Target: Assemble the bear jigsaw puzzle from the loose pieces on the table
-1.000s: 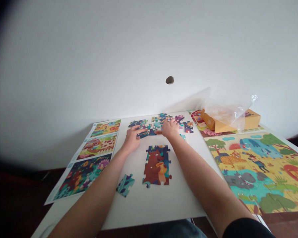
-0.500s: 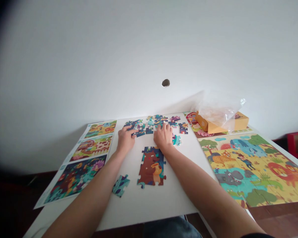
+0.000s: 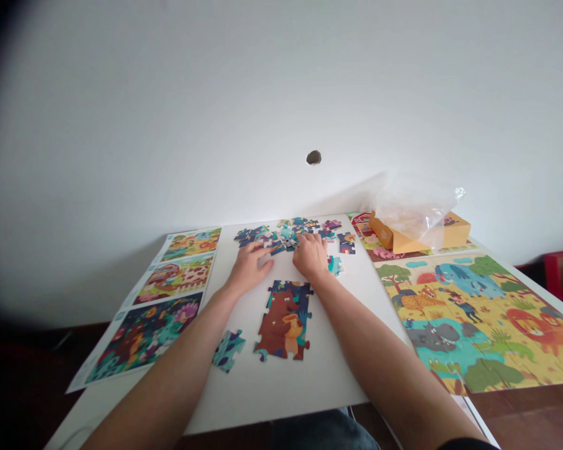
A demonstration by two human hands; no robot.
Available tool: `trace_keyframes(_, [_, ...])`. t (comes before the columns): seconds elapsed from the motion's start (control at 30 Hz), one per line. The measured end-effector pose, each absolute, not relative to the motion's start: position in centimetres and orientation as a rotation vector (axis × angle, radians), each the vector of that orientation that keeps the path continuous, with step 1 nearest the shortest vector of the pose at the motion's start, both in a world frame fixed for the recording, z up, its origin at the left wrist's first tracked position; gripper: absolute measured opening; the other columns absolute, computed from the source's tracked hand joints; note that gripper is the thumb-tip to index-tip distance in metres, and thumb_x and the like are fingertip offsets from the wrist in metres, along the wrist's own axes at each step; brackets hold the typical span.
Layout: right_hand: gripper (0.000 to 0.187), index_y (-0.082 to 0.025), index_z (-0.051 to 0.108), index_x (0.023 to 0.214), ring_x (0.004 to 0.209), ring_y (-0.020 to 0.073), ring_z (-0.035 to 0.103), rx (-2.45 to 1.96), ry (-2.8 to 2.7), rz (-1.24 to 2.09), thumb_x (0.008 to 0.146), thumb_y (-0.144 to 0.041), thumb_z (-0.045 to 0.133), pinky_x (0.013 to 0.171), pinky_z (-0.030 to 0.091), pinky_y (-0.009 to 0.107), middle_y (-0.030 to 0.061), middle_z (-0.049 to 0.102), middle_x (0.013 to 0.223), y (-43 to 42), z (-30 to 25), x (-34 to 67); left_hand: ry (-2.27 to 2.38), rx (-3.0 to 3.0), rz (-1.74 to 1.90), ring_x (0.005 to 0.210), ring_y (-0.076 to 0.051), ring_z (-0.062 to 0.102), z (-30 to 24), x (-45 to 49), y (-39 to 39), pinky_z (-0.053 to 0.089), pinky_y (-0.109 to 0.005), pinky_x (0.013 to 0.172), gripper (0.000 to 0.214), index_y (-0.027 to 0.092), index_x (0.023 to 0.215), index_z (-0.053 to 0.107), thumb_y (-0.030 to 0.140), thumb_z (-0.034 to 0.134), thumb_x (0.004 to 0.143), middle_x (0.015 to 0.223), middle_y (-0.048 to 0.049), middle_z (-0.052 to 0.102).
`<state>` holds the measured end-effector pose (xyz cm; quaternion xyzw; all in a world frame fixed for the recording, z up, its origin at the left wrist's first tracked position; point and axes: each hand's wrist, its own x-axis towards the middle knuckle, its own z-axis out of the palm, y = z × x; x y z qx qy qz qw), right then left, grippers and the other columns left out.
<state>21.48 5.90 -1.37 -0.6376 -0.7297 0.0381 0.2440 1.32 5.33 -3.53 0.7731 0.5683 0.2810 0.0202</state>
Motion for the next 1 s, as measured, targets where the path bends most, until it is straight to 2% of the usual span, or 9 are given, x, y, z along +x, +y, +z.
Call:
trace_keyframes(0.07, [0.05, -0.023, 0.058, 0.134, 0.127, 0.028, 0.05, -1.742, -2.01, 0.139, 0.086, -0.016, 0.047, 0.109, 0.033, 0.042, 0.0076, 0.061, 0.135, 5.8, -1.4, 21.5, 1.724, 2.461, 0.761, 0.128, -0.029, 0.047, -3.3, 1.6, 4.9, 0.037, -0.045, 0.113, 0.043, 0.03, 0.128, 0.066, 0.037, 0.062, 0.086, 0.137, -0.0081, 0.052])
trace_keyframes(0.13, [0.056, -0.025, 0.055, 0.137, 0.126, 0.0252, 0.052, -1.658, -2.09, 0.2, 0.083, -0.013, 0.047, 0.109, 0.033, 0.041, 0.0059, 0.063, 0.133, 5.8, -1.5, 21.4, 1.713, 2.48, 0.684, 0.132, -0.031, 0.043, -3.1, 1.8, 4.6, 0.036, -0.048, 0.112, 0.048, 0.033, 0.134, 0.061, 0.041, 0.061, 0.087, 0.144, -0.0074, 0.047])
trace_keyframes(0.27, [0.063, -0.023, 0.048, 0.143, 0.127, 0.0224, 0.052, -1.509, -2.165, 0.241, 0.082, -0.011, 0.047, 0.112, 0.029, 0.039, 0.0064, 0.06, 0.138, 6.0, -1.5, 21.4, 1.706, 2.477, 0.629, 0.133, -0.033, 0.04, -2.8, 1.9, 4.4, 0.035, -0.05, 0.111, 0.046, 0.036, 0.133, 0.061, 0.043, 0.061, 0.087, 0.15, -0.0043, 0.044])
trace_keyframes(0.47, [0.044, -0.026, 0.059, 0.13, 0.131, 0.0297, 0.046, -1.632, -2.103, 0.216, 0.087, -0.028, 0.054, 0.112, 0.024, 0.053, 0.0085, 0.064, 0.131, 6.0, -1.6, 21.4, 1.717, 2.467, 0.707, 0.126, -0.028, 0.048, -3.2, 1.7, 4.9, 0.037, -0.044, 0.111, 0.038, 0.03, 0.121, 0.068, 0.041, 0.061, 0.086, 0.141, -0.0042, 0.054])
trace_keyframes(0.6, [0.04, -0.028, 0.061, 0.127, 0.131, 0.0296, 0.044, -1.671, -2.093, 0.178, 0.088, -0.028, 0.053, 0.112, 0.021, 0.055, 0.0067, 0.064, 0.131, 6.0, -1.6, 21.6, 1.74, 2.429, 0.77, 0.125, -0.028, 0.05, -3.4, 1.6, 5.2, 0.038, -0.043, 0.111, 0.031, 0.025, 0.112, 0.071, 0.037, 0.064, 0.084, 0.136, -0.0066, 0.059])
trace_keyframes(0.77, [0.042, -0.028, 0.062, 0.128, 0.13, 0.0285, 0.044, -1.671, -2.09, 0.175, 0.087, -0.026, 0.053, 0.111, 0.026, 0.051, 0.0057, 0.06, 0.135, 6.0, -1.5, 21.7, 1.829, 2.327, 0.84, 0.123, -0.028, 0.054, -3.3, 1.4, 5.3, 0.04, -0.043, 0.109, 0.022, 0.024, 0.098, 0.073, 0.037, 0.068, 0.081, 0.128, -0.0058, 0.064])
trace_keyframes(0.9, [0.053, -0.029, 0.05, 0.142, 0.139, 0.0294, 0.035, -1.591, -2.179, 0.205, 0.089, -0.027, 0.052, 0.113, 0.024, 0.055, 0.0054, 0.05, 0.148, 6.0, -1.5, 21.6, 1.867, 2.265, 0.887, 0.116, -0.027, 0.058, -3.2, 1.3, 5.5, 0.043, -0.042, 0.105, 0.013, 0.025, 0.087, 0.073, 0.036, 0.07, 0.08, 0.121, -0.0033, 0.069])
trace_keyframes(1.0, [0.05, -0.029, 0.052, 0.141, 0.14, 0.0304, 0.034, -1.592, -2.229, 0.217, 0.09, -0.03, 0.051, 0.114, 0.022, 0.057, 0.0062, 0.055, 0.143, 6.0, -1.7, 21.4, 1.845, 2.251, 0.906, 0.11, -0.027, 0.059, -3.3, 1.3, 5.7, 0.046, -0.041, 0.1, 0.011, 0.026, 0.089, 0.074, 0.033, 0.071, 0.081, 0.109, -0.0019, 0.074])
